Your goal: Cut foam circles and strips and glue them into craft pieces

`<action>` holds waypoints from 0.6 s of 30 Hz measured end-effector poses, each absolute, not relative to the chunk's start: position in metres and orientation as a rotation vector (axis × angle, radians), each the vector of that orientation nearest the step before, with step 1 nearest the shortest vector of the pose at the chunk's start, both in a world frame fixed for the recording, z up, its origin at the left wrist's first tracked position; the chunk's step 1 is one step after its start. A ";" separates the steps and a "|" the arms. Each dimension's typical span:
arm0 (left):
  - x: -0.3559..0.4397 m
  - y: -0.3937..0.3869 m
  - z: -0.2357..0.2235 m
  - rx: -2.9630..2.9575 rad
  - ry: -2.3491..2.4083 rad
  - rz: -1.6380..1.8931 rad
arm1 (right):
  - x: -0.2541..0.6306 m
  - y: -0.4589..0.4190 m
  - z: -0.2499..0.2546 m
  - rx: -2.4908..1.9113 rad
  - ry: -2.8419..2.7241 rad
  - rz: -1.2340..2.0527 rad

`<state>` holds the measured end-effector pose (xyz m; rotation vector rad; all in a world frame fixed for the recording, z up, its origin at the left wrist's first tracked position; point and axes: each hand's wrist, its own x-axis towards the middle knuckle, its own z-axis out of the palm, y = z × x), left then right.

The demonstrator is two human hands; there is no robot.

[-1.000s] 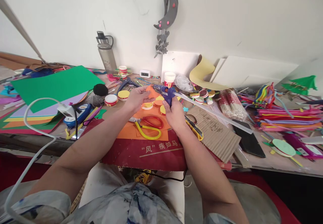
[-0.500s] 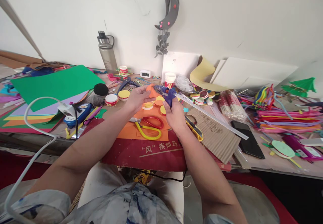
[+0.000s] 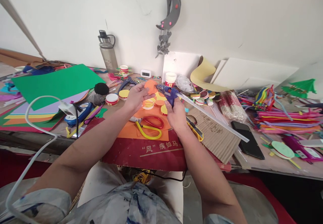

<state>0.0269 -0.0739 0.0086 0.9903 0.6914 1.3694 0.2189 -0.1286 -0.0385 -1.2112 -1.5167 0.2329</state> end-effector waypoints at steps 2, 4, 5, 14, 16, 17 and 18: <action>0.027 -0.075 0.009 0.981 0.674 1.372 | 0.217 -0.129 -0.038 -1.195 -1.533 0.260; 0.027 -0.076 0.009 0.985 0.675 1.355 | 0.217 -0.129 -0.038 -1.189 -1.527 0.285; 0.028 -0.077 0.009 0.991 0.682 1.345 | 0.218 -0.129 -0.039 -1.195 -1.513 0.285; 0.027 -0.071 0.003 1.047 0.657 1.354 | 0.223 -0.126 -0.039 -1.240 -1.465 0.308; 0.027 -0.070 0.002 1.033 0.636 1.373 | 0.222 -0.126 -0.038 -1.237 -1.467 0.313; 0.027 -0.069 0.002 1.027 0.631 1.376 | 0.222 -0.126 -0.038 -1.234 -1.467 0.314; 0.027 -0.070 0.002 1.025 0.633 1.372 | 0.222 -0.126 -0.038 -1.230 -1.467 0.314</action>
